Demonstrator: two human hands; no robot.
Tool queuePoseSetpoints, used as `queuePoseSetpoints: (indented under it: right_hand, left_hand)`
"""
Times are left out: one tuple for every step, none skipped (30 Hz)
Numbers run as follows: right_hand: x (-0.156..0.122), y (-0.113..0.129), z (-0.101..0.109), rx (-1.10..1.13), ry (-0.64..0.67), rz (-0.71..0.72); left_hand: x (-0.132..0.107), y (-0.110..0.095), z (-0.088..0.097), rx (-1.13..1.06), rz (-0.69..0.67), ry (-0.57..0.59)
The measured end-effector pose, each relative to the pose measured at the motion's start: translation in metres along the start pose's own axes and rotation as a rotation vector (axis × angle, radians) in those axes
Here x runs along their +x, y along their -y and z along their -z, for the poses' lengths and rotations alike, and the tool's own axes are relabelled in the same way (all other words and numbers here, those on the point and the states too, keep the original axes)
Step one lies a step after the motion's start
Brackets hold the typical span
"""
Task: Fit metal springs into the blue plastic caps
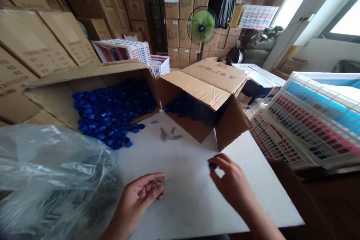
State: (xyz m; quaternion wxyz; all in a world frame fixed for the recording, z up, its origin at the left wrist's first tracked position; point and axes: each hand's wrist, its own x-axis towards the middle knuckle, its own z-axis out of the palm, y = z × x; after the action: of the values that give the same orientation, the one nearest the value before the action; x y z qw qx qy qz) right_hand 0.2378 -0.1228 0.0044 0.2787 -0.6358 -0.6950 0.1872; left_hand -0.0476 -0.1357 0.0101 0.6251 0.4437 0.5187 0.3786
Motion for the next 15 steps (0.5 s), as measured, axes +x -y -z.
queuePoseSetpoints:
  right_hand:
    - [-0.003,-0.018,0.009,-0.156,-0.044,0.005]
    - [-0.007,-0.034,0.016,-0.288,-0.079,0.01]
    - [-0.01,-0.045,0.021,-0.397,-0.109,0.023]
    - [-0.013,-0.05,0.024,-0.481,-0.139,0.04]
    - [-0.014,-0.049,0.025,-0.537,-0.17,0.062]
    - [-0.013,-0.041,0.024,-0.561,-0.198,0.09]
    - [-0.009,-0.029,0.02,-0.559,-0.216,0.118]
    - [-0.001,-0.012,0.014,-0.538,-0.211,0.14]
    - [0.012,0.005,0.007,-0.498,-0.181,0.156]
    - [0.03,0.023,-0.001,-0.465,-0.107,0.154]
    - [0.053,0.038,-0.01,-0.456,-0.009,0.12]
    - [0.078,0.05,-0.018,-0.473,0.053,0.049]
    - [0.105,0.058,-0.025,-0.491,0.081,-0.04]
    - [0.131,0.062,-0.031,-0.5,0.128,-0.158]
    - [0.154,0.063,-0.035,-0.495,0.117,-0.21]
  left_hand:
    - [-0.002,0.003,0.002,0.043,-0.022,-0.007]
    - [-0.003,0.007,0.004,0.084,-0.051,-0.021]
    - [-0.004,0.01,0.005,0.117,-0.082,-0.038]
    - [-0.005,0.014,0.005,0.142,-0.114,-0.054]
    - [-0.006,0.018,0.004,0.165,-0.148,-0.063]
    - [-0.006,0.021,0.004,0.188,-0.184,-0.07]
    - [-0.006,0.024,0.003,0.215,-0.223,-0.077]
    - [-0.006,0.027,0.003,0.242,-0.257,-0.084]
    - [-0.005,0.029,0.004,0.264,-0.285,-0.089]
    - [-0.004,0.03,0.004,0.278,-0.307,-0.09]
    - [-0.004,0.031,0.005,0.284,-0.32,-0.088]
    - [-0.003,0.031,0.006,0.29,-0.326,-0.087]
    - [-0.003,0.031,0.007,0.298,-0.331,-0.086]
    - [-0.003,0.03,0.008,0.308,-0.338,-0.085]
    - [-0.004,0.029,0.007,0.316,-0.347,-0.091]
